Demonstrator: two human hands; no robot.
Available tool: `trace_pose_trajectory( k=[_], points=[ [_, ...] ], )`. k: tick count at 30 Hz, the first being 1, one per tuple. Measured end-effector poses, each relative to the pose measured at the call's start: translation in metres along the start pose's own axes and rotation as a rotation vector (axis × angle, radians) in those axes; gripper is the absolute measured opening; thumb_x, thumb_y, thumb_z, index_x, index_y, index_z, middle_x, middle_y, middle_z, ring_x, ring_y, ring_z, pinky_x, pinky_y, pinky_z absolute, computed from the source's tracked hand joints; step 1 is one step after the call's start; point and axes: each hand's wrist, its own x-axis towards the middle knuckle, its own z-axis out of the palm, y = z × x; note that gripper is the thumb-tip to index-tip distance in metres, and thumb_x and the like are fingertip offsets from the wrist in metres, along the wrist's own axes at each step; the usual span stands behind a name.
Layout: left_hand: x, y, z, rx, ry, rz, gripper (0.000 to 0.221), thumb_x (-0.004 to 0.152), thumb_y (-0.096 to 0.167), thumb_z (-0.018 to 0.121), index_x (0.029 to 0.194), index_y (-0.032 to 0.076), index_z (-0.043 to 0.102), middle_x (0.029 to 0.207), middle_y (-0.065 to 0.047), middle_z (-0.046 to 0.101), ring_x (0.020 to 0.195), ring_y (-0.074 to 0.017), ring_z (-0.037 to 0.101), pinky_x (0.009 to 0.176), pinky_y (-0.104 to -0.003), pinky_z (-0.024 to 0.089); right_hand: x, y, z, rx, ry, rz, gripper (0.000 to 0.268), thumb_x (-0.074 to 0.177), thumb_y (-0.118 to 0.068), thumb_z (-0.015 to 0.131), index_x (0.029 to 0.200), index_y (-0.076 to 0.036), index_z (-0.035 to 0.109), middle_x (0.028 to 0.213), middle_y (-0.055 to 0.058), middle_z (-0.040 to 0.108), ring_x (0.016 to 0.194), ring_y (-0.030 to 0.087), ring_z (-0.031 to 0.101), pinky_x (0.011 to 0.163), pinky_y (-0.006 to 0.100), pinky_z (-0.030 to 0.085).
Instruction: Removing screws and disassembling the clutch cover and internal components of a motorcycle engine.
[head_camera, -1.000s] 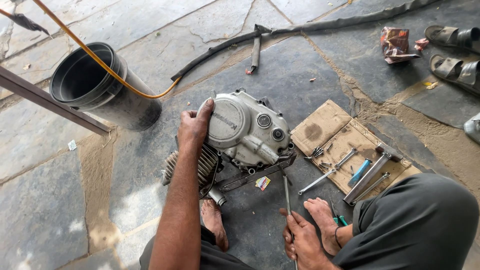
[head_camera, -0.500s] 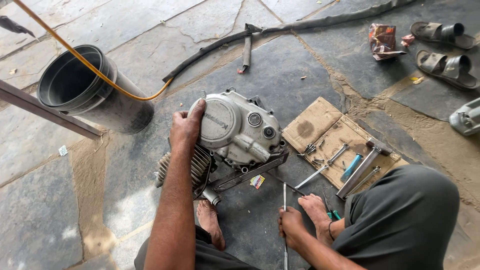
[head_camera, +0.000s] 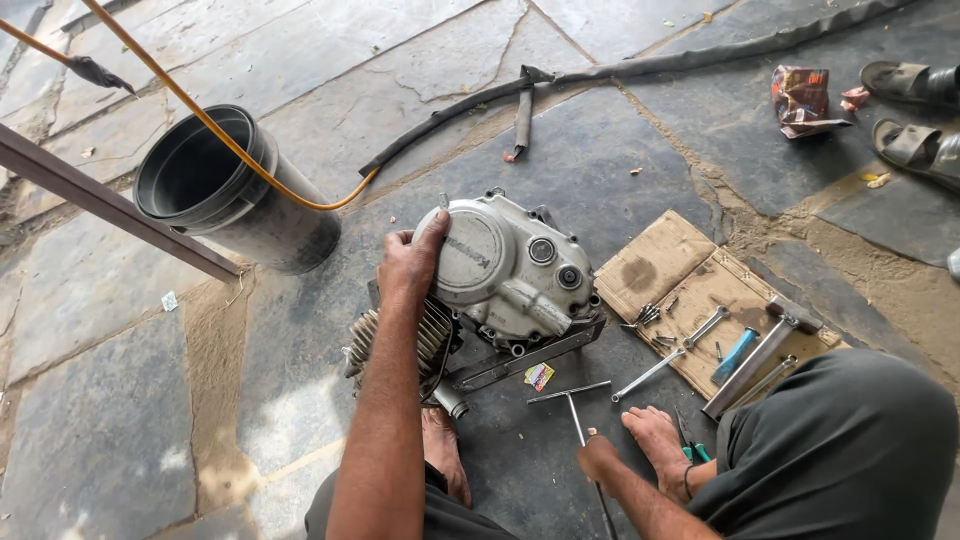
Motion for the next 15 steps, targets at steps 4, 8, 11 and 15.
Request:
trace_pose_trajectory(
  k=[4, 8, 11, 15],
  points=[
    [0.006, -0.007, 0.003, -0.075, -0.041, -0.024, 0.097, 0.072, 0.076, 0.066, 0.134, 0.001, 0.055, 0.109, -0.025, 0.072, 0.093, -0.0326, 0.077, 0.081, -0.046, 0.065, 0.025, -0.007, -0.003, 0.165, -0.019, -0.039, 0.019, 0.096, -0.025, 0.066, 0.094, -0.006, 0.067, 0.07, 0.006, 0.057, 0.059, 0.018, 0.053, 0.05, 0.038, 0.043],
    [-0.001, 0.001, -0.003, -0.049, -0.068, -0.034, 0.098, 0.072, 0.075, 0.067, 0.134, 0.001, 0.054, 0.11, -0.025, 0.072, 0.093, -0.0333, 0.078, 0.08, -0.045, 0.066, -0.073, -0.12, -0.102, 0.872, 0.138, -0.115, 0.022, 0.093, -0.016, 0.059, 0.073, -0.008, 0.058, 0.061, 0.006, 0.053, 0.051, 0.021, 0.051, 0.044, 0.039, 0.039],
    [0.006, -0.009, -0.001, 0.019, -0.05, 0.008, 0.098, 0.076, 0.077, 0.068, 0.136, 0.001, 0.054, 0.116, -0.025, 0.068, 0.101, -0.032, 0.073, 0.084, -0.043, 0.061, -0.188, -0.213, -0.194, 0.994, 0.189, -0.318, 0.022, 0.102, -0.027, 0.059, 0.089, -0.011, 0.064, 0.08, 0.006, 0.064, 0.071, 0.018, 0.061, 0.061, 0.035, 0.056],
    [0.001, 0.0, -0.005, -0.03, -0.075, -0.049, 0.099, 0.072, 0.075, 0.068, 0.136, 0.001, 0.053, 0.117, -0.025, 0.068, 0.101, -0.0328, 0.075, 0.083, -0.044, 0.064, -0.252, -0.276, -0.263, 0.981, 0.106, -0.448, 0.028, 0.105, -0.034, 0.055, 0.105, -0.008, 0.066, 0.097, 0.008, 0.063, 0.084, 0.019, 0.063, 0.074, 0.039, 0.06]
  ],
)
